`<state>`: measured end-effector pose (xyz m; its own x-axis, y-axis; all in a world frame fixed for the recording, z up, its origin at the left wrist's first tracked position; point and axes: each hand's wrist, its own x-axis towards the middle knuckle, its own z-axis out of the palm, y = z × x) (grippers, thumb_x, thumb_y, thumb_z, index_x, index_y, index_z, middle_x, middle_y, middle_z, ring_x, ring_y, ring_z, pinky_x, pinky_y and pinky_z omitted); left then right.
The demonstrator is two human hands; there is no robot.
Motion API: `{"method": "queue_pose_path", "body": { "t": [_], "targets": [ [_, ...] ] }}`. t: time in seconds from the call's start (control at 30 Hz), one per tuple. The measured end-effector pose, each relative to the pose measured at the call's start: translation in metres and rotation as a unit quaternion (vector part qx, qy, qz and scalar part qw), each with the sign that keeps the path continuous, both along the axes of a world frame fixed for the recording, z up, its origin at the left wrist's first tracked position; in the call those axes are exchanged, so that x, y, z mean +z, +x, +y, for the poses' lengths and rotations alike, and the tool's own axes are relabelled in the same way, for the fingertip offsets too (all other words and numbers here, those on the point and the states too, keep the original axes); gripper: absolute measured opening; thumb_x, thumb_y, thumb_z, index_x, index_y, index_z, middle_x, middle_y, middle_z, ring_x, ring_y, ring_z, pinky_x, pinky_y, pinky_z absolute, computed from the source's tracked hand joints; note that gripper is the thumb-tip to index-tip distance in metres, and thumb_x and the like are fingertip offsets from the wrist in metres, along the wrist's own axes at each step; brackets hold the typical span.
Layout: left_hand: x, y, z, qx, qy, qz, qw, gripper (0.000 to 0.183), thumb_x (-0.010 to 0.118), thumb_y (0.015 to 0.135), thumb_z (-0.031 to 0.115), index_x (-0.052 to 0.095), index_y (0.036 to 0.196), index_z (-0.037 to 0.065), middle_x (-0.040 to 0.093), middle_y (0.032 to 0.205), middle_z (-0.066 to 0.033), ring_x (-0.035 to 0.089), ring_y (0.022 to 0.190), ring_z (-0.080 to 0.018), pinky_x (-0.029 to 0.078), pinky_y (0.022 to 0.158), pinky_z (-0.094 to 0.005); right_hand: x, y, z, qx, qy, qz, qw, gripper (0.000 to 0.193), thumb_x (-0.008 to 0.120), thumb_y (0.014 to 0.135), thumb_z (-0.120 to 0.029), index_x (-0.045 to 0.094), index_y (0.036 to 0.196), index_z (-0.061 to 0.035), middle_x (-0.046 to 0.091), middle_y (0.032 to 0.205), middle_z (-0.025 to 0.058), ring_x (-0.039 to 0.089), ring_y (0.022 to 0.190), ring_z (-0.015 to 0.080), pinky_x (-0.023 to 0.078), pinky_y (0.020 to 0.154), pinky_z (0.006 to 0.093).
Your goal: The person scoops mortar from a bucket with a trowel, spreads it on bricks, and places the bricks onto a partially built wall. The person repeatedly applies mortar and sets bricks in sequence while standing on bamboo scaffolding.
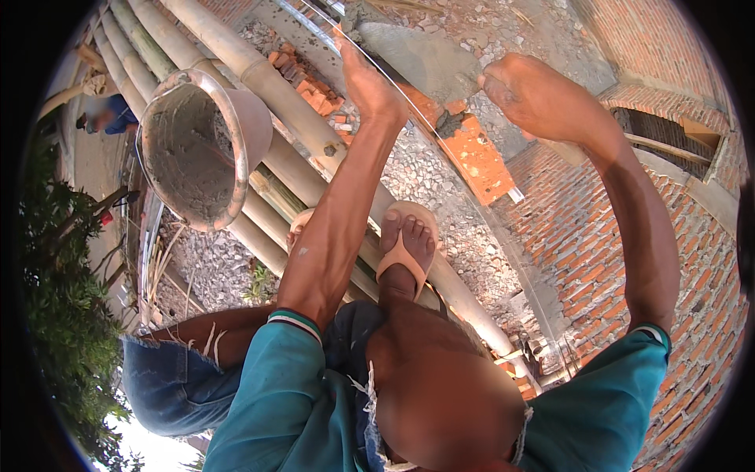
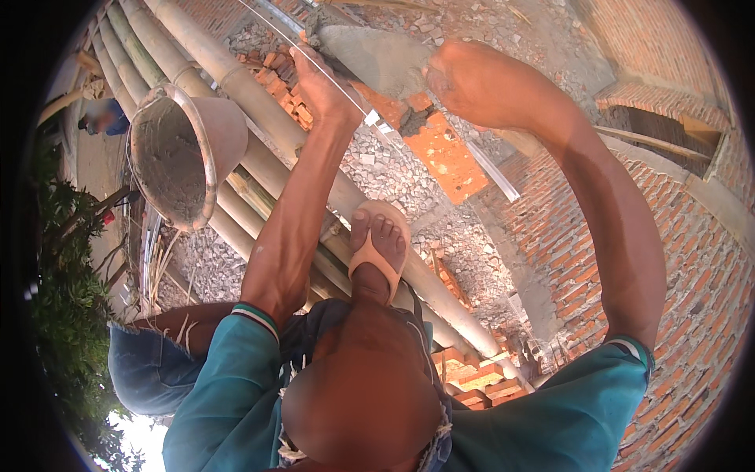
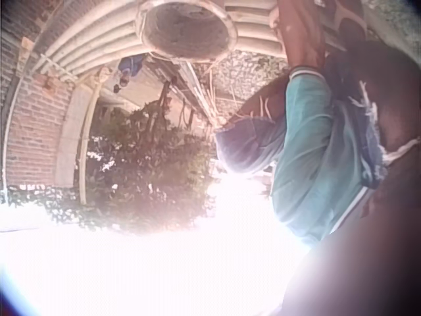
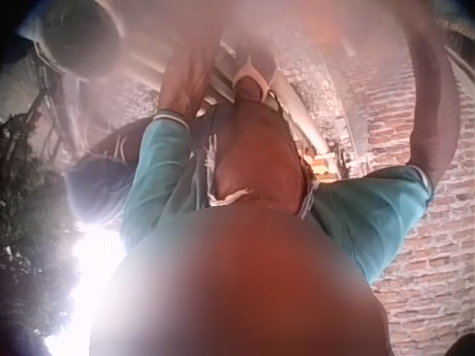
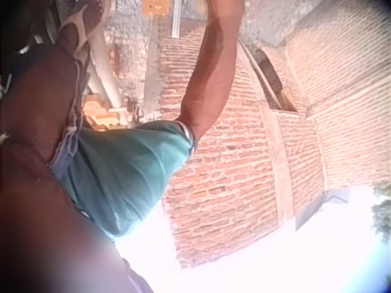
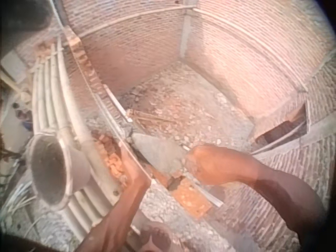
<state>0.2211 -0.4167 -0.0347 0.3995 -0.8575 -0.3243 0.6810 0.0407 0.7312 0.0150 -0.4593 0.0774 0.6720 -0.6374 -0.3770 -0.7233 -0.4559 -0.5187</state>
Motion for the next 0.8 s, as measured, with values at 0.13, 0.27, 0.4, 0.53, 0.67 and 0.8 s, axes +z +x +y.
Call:
{"method": "queue_pose_path", "body": {
  "t": [0.13,0.27,0.4,0.53,0.67,0.8],
  "targets": [
    [-0.004,0.001,0.005,-0.017,0.003,-0.020,1.000,0.053,0.034,0.111,0.054,0.047,0.142,0.014,0.045,0.149,-0.0046,0.040,0.140,-0.0207,0.028,0.121,-0.0405,0.005,-0.005,0.015,0.013,-0.022,0.014,1.000,0.042,0.049,0.108,-0.034,0.063,0.102,0.0046,0.060,0.087,0.0268,0.062,0.077,0.0449,0.050,0.075,0.0500],
    [-0.005,-0.002,0.009,-0.040,-0.028,-0.028,0.998,0.066,0.032,0.111,0.055,0.031,0.159,0.010,0.032,0.163,-0.0102,0.032,0.150,-0.0247,0.021,0.126,-0.0426,0.011,-0.013,0.029,-0.010,0.017,-0.009,1.000,0.043,0.047,0.109,-0.032,0.058,0.092,0.0062,0.057,0.084,0.0303,0.058,0.083,0.0486,0.046,0.079,0.0530],
    [-0.009,-0.006,0.007,-0.011,-0.034,-0.040,0.999,0.065,0.032,0.111,0.052,0.032,0.157,0.006,0.036,0.160,-0.0122,0.036,0.147,-0.0251,0.025,0.124,-0.0420,0.016,-0.019,0.041,-0.036,0.060,0.020,0.997,0.044,0.046,0.110,-0.030,0.054,0.087,0.0072,0.054,0.082,0.0302,0.056,0.083,0.0484,0.045,0.081,0.0535],
    [-0.022,0.002,0.002,0.011,-0.036,0.007,0.999,0.063,0.034,0.112,0.046,0.035,0.157,0.002,0.039,0.160,-0.0141,0.039,0.146,-0.0253,0.027,0.123,-0.0378,0.031,-0.024,0.040,-0.004,0.005,0.051,0.999,0.046,0.045,0.111,-0.032,0.054,0.086,0.0052,0.055,0.075,0.0224,0.060,0.068,0.0382,0.050,0.069,0.0482],
    [-0.028,0.018,0.000,0.005,-0.024,0.015,1.000,0.075,0.034,0.112,0.048,0.012,0.167,0.002,0.010,0.175,-0.0154,0.009,0.161,-0.0273,0.008,0.130,-0.0369,0.032,-0.015,0.029,-0.201,0.212,-0.009,0.956,0.043,0.044,0.110,-0.029,0.057,0.086,0.0045,0.056,0.066,0.0153,0.064,0.053,0.0262,0.053,0.061,0.0411],
    [-0.019,0.023,0.001,-0.001,-0.006,-0.007,1.000,0.081,0.033,0.111,0.052,0.000,0.167,0.005,-0.004,0.176,-0.0150,-0.003,0.162,-0.0273,0.001,0.130,-0.0386,0.006,0.014,0.019,-0.175,0.175,-0.057,0.967,0.046,0.042,0.111,-0.032,0.057,0.086,0.0035,0.057,0.066,0.0122,0.062,0.048,0.0200,0.052,0.055,0.0384]
  ]
}}
